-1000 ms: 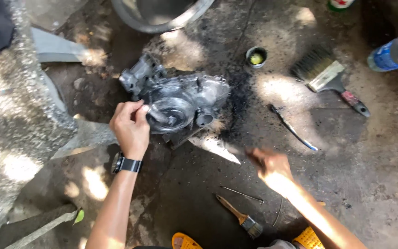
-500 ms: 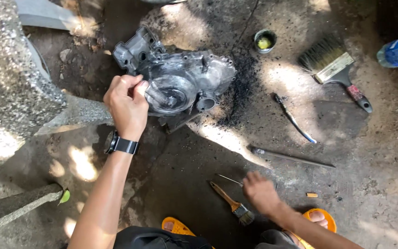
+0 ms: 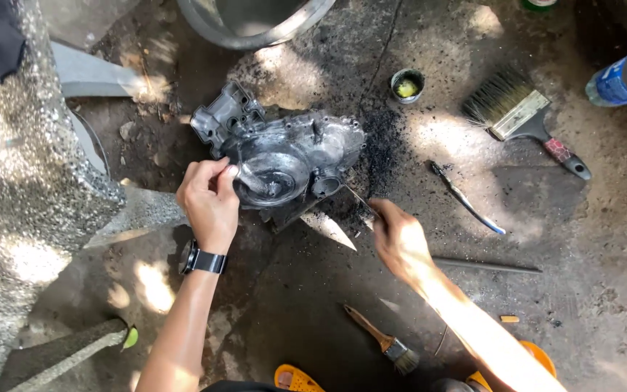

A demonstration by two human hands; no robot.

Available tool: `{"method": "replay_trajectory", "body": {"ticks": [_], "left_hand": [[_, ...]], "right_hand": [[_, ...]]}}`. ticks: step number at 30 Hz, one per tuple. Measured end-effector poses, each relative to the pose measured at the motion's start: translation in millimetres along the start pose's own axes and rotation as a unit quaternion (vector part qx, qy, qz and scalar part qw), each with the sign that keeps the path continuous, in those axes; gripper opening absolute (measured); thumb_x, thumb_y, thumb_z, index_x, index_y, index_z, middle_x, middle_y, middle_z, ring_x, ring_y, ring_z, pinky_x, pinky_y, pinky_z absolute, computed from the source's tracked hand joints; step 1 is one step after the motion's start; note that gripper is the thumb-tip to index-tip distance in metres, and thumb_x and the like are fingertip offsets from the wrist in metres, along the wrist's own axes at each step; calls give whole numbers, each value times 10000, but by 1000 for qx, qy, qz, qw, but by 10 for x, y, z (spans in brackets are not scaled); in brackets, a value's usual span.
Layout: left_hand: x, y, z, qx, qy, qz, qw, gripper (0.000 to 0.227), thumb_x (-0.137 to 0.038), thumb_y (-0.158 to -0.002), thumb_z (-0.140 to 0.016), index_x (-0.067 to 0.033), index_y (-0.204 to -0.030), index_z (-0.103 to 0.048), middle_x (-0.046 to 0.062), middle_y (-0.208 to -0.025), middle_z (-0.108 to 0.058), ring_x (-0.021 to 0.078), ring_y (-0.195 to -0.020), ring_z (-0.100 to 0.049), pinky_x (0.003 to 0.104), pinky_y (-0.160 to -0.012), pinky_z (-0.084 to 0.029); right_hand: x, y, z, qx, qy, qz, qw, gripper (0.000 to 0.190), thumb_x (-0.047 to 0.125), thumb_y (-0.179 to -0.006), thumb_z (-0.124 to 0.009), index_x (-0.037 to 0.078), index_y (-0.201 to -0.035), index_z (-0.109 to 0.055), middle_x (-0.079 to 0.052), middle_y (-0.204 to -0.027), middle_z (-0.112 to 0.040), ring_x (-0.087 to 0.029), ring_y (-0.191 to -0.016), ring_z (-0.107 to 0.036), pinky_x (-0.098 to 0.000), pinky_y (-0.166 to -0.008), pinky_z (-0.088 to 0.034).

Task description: Repairing or assembling motorcycle engine parts on the ground.

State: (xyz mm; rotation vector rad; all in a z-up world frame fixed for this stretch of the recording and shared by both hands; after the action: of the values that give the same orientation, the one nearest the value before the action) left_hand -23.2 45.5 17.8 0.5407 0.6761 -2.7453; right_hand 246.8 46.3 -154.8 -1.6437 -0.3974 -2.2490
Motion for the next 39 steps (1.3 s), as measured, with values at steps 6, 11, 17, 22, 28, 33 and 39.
{"method": "replay_trajectory", "body": {"ticks": [6, 11, 17, 22, 28, 33, 39], "left_hand": [[-13, 35, 37, -14, -5, -12, 1000, 92, 28, -893, -757, 0, -972, -719, 117, -884, -668, 245, -752, -659, 351, -657, -494], [-15, 28, 34, -8, -10, 11, 1000, 103, 6, -889, -774, -8, -983, -734, 102, -856, -665, 224, -675, -634, 341, -613, -478], [-13, 15, 27, -15, -7, 6, 1000, 94, -5, -901, -779, -7, -980, -728, 98, -866, -662, 206, -687, -631, 328, -607, -477], [33, 19, 25, -13, -15, 7, 1000, 98, -3, -898, -781, -8, -983, -733, 98, -850, -654, 217, -679, -618, 334, -623, -472], [49, 17, 19, -16, -17, -7, 1000, 95, -2, -905, -781, -9, -985, -730, 96, -865, -664, 219, -711, -634, 341, -643, -480], [16, -22, 9, -18, 3, -13, 1000, 104, -2, -909, -774, -11, -1002, -728, 95, -893, -673, 214, -740, -656, 334, -639, -498], [18, -5, 17, -6, -22, 14, 1000, 100, -5, -902, -782, -13, -990, -736, 96, -878, -683, 211, -698, -643, 342, -613, -485]], "right_hand": [[-50, -396, -154, 5, 65, -28, 997, 250, 122, -972, -613, 87, -1190, -730, -110, -919, -748, -233, -648, -712, -384, -594, -615], [44, -607, -137, 25, 152, -1, 988, 237, 163, -998, -602, 123, -1176, -753, -100, -930, -758, -235, -653, -703, -389, -620, -614], [52, -760, 6, 59, 131, -25, 989, 287, 59, -1021, -521, 140, -1158, -760, -80, -982, -764, -185, -611, -704, -334, -554, -644], [13, -732, -70, 37, 167, 74, 982, 259, 55, -981, -569, 122, -1117, -779, -87, -991, -773, -192, -638, -706, -349, -568, -634], [5, -742, 13, 50, 142, 58, 987, 278, 61, -987, -561, 134, -1159, -767, -82, -949, -774, -179, -633, -695, -328, -612, -629], [60, -819, 42, 86, 137, -20, 987, 275, 42, -983, -530, 92, -1151, -741, -120, -1054, -731, -187, -525, -660, -304, -489, -586], [-132, -835, -22, 86, 188, 23, 978, 317, 10, -1007, -513, 130, -1149, -770, -69, -944, -776, -174, -558, -665, -307, -477, -589]]}}
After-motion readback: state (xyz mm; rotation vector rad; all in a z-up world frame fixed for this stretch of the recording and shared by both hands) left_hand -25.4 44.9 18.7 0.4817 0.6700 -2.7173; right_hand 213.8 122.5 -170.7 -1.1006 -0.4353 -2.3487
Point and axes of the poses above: each hand's wrist, its own y-axis away from the middle knuckle, its own z-axis out of the back of the hand, x = y × z, the point moved 4 cm from there along -y, towards the middle knuckle
